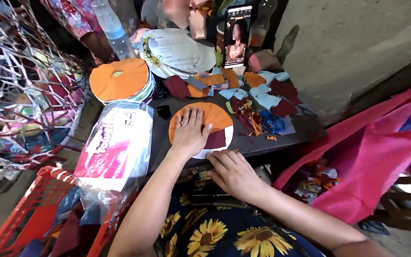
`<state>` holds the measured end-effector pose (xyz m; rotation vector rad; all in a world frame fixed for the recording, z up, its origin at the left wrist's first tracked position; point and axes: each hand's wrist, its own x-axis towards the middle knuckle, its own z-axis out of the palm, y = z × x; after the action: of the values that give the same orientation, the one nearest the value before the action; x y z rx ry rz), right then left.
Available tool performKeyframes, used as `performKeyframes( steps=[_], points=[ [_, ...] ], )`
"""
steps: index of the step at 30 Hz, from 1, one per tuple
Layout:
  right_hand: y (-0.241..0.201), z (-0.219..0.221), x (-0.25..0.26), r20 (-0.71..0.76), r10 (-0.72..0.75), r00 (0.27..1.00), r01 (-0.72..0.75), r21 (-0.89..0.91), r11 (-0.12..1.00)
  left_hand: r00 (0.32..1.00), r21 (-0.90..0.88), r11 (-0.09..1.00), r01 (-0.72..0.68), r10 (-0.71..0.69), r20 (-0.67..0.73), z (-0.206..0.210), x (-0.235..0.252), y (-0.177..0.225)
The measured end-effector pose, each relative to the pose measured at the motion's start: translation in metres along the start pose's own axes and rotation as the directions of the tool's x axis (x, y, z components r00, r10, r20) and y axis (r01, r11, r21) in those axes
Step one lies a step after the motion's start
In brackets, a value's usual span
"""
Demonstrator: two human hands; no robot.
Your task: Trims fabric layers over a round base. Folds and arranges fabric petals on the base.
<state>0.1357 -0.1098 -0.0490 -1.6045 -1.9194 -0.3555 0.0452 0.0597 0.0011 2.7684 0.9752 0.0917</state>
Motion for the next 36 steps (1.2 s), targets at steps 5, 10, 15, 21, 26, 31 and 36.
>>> performKeyframes(
  steps=[5,10,15,21,26,31,36],
  points=[
    [0.017,-0.025,0.036,-0.106,0.047,0.993,-0.038,0.085,0.996,0.987,-0.258,0.966,0.006,-0.047,-0.153,-0.036,0.006,0.001],
    [0.052,-0.04,0.125,0.004,0.116,0.993,-0.115,0.107,0.988,0.937,-0.434,0.901,0.008,-0.158,-0.311,-0.095,0.039,0.008],
    [0.087,-0.024,0.213,0.321,0.377,0.869,-0.403,0.016,0.915,0.846,-0.641,0.763,-0.086,-0.284,-0.451,-0.104,0.084,-0.009],
    [0.144,-0.011,0.217,0.115,0.713,0.691,-0.721,0.049,0.691,0.848,-0.656,0.745,-0.124,-0.264,-0.46,-0.075,0.087,-0.023],
    [0.173,-0.02,0.203,0.112,0.787,0.607,-0.795,0.054,0.605,0.863,-0.726,0.675,-0.132,-0.282,-0.42,-0.072,0.085,-0.025],
    [0.183,-0.013,0.2,0.114,0.779,0.617,-0.787,0.096,0.609,0.888,-0.753,0.648,-0.113,-0.274,-0.369,-0.065,0.087,-0.025],
    [0.181,0.001,0.201,0.164,0.778,0.606,-0.794,0.067,0.604,0.909,-0.75,0.657,-0.081,-0.26,-0.326,-0.062,0.089,-0.022]
  ],
)
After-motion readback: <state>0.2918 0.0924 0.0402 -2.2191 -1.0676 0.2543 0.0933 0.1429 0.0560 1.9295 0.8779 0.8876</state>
